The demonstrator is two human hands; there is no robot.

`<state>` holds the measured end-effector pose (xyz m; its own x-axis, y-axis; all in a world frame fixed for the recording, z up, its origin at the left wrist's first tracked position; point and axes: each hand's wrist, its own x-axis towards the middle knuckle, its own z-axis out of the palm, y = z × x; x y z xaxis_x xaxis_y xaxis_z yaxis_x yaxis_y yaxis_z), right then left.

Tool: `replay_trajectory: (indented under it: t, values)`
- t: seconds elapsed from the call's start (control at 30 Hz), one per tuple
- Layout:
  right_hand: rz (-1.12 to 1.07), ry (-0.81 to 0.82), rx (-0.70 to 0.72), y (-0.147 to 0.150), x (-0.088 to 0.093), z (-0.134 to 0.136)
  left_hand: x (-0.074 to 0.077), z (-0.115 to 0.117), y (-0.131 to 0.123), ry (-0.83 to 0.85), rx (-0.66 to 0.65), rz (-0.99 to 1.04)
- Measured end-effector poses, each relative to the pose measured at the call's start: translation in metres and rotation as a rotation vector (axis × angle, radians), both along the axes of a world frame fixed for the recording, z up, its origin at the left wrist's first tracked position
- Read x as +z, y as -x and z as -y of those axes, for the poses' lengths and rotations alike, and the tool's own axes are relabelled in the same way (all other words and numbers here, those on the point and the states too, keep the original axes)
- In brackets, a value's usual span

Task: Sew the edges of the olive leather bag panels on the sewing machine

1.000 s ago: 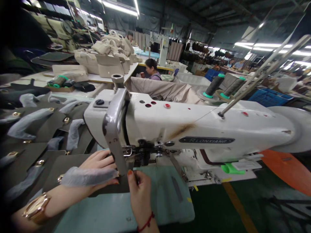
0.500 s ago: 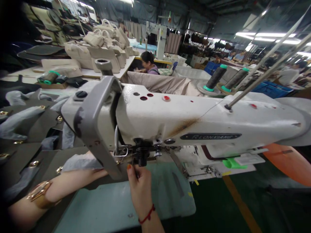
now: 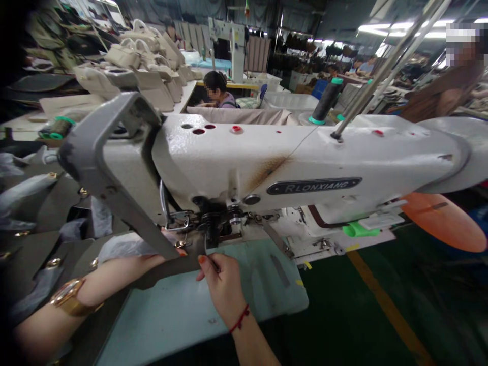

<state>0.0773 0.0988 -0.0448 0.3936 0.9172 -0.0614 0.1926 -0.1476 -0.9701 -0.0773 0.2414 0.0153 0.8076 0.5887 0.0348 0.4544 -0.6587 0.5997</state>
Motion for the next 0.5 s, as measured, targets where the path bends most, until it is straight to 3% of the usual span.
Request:
replay_trajectory:
  t: [0.5]
  values:
    - [-0.210, 0.011, 0.003, 0.0036, -0.0008, 0.0011, -0.0064, -0.0039, 0.0029, -0.085, 0.005, -0.028]
